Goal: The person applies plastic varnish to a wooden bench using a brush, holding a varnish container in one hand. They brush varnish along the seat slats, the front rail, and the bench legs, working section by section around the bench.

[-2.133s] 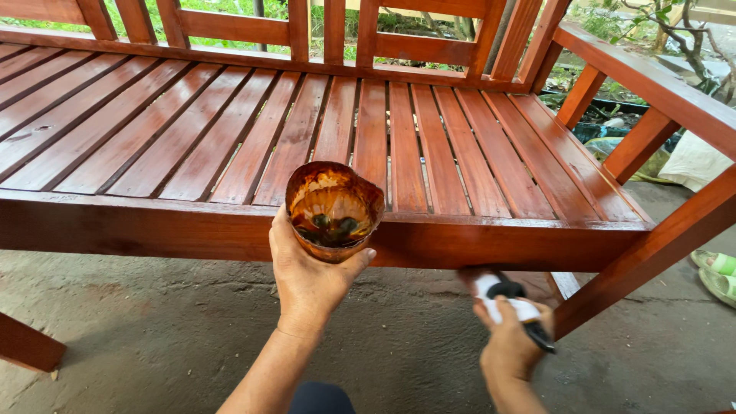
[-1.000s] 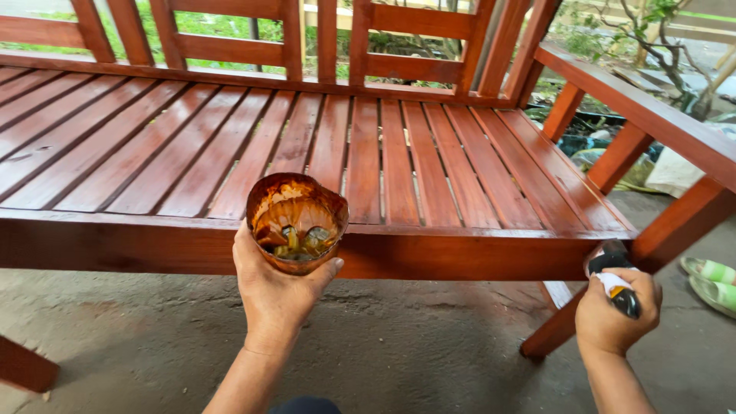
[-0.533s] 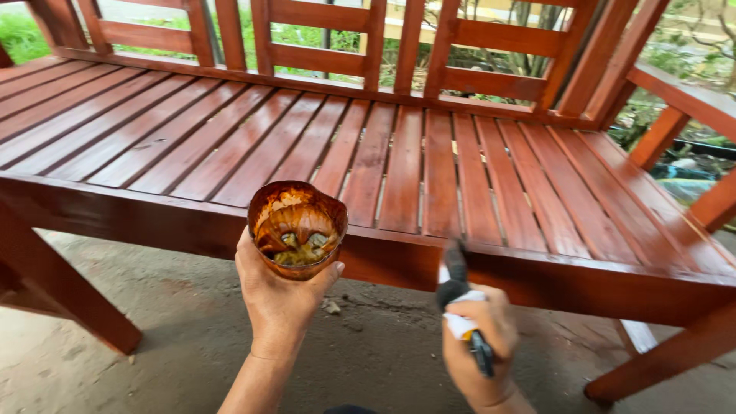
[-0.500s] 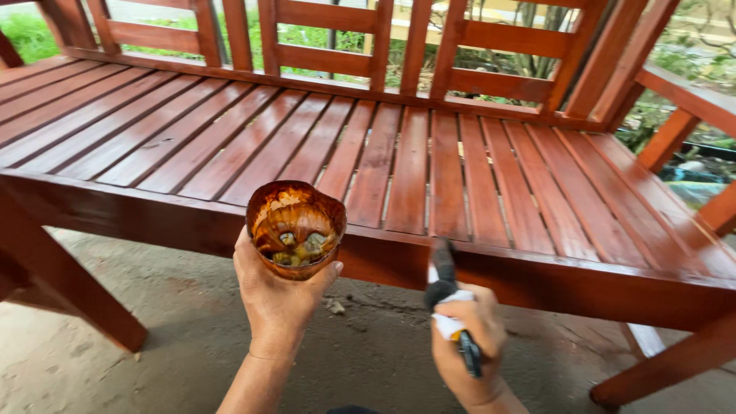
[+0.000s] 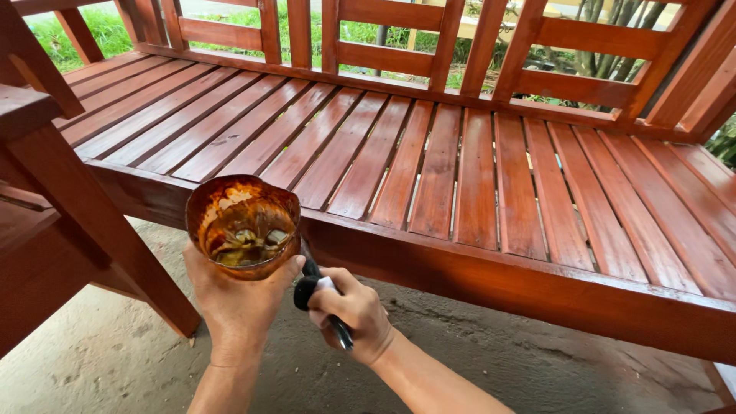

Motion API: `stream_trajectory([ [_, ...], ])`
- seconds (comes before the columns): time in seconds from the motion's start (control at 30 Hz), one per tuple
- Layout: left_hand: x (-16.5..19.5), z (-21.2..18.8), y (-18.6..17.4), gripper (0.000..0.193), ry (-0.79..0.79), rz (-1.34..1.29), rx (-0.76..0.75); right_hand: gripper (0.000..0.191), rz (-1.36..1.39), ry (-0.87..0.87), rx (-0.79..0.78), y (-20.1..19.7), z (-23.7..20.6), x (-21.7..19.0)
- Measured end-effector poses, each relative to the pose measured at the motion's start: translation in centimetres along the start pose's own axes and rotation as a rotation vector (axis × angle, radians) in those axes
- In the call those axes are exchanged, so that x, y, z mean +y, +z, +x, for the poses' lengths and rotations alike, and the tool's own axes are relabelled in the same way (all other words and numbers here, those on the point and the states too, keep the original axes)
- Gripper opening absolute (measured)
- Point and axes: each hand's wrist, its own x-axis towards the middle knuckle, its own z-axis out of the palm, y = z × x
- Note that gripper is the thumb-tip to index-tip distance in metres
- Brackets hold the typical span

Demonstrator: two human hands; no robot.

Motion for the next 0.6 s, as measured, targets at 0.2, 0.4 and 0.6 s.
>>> stream_trajectory([
  [0.2,0.8,-0.6,1.2,0.094,0.054,-0.061,-0.091,0.016,-0.105,0.033,-0.017,-3.2,-1.8,1.6],
  [0.4,2.8,-3.7,6.3,0.104,0.198,-0.164,-0.08,0.025,-0.275,0.113,0.053,-11.2,-6.1,0.8],
  [0.6,5.3,-7.3,10.1,0.105,0.174,-0.165,-0.193,0.029,-0.381,0.138,0.109,-20.2,-11.7,0.4],
])
